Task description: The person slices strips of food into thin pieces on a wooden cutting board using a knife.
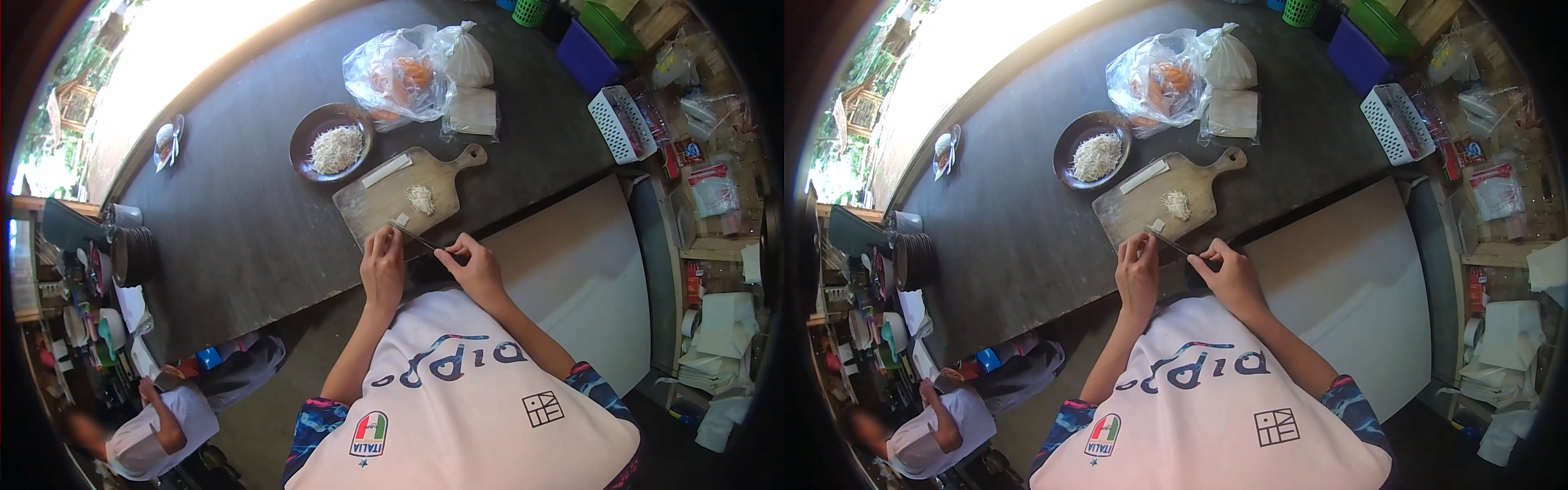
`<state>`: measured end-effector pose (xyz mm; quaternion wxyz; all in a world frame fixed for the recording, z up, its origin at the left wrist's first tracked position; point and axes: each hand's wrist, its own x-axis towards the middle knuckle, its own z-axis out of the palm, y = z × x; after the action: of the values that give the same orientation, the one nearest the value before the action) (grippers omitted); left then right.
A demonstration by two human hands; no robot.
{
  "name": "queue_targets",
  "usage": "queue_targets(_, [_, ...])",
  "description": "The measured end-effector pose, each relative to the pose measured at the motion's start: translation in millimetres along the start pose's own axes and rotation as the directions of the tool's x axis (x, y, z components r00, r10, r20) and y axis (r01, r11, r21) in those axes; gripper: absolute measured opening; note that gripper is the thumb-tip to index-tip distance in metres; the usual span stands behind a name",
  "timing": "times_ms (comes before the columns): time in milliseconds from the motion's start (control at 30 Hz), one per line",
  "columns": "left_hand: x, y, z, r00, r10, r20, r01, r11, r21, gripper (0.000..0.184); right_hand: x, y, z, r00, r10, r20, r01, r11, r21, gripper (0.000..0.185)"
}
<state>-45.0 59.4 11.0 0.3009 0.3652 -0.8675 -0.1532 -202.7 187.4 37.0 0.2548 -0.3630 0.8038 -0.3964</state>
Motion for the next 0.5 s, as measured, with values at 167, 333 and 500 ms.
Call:
queue_targets(167, [-1.2, 0.9, -0.5, 1.0, 0.021, 0.006, -0.022, 0.999, 0.029, 0.026, 8.5, -4.0, 4.6, 0.998, 0.039, 0.039, -0.039, 0.999, -0.003, 0.04])
queue_targets(333, [-2.5, -0.4, -0.2, 1.0, -0.002, 0.011, 0.002, 1.0, 0.004, 0.027, 1.4, -0.6, 1.8, 1.0, 0.002, 0.009, -0.002, 1.0, 0.026, 0.039])
queue_targets(500, [-2.5, 0.4, -0.5, 1.0, -0.003, 0.01, 0.003, 1.0, 0.004, 0.027, 10.7, 1.7, 7.4, 0.999, 0.029, 0.037, -0.029, 1.0, 0.002, 0.038])
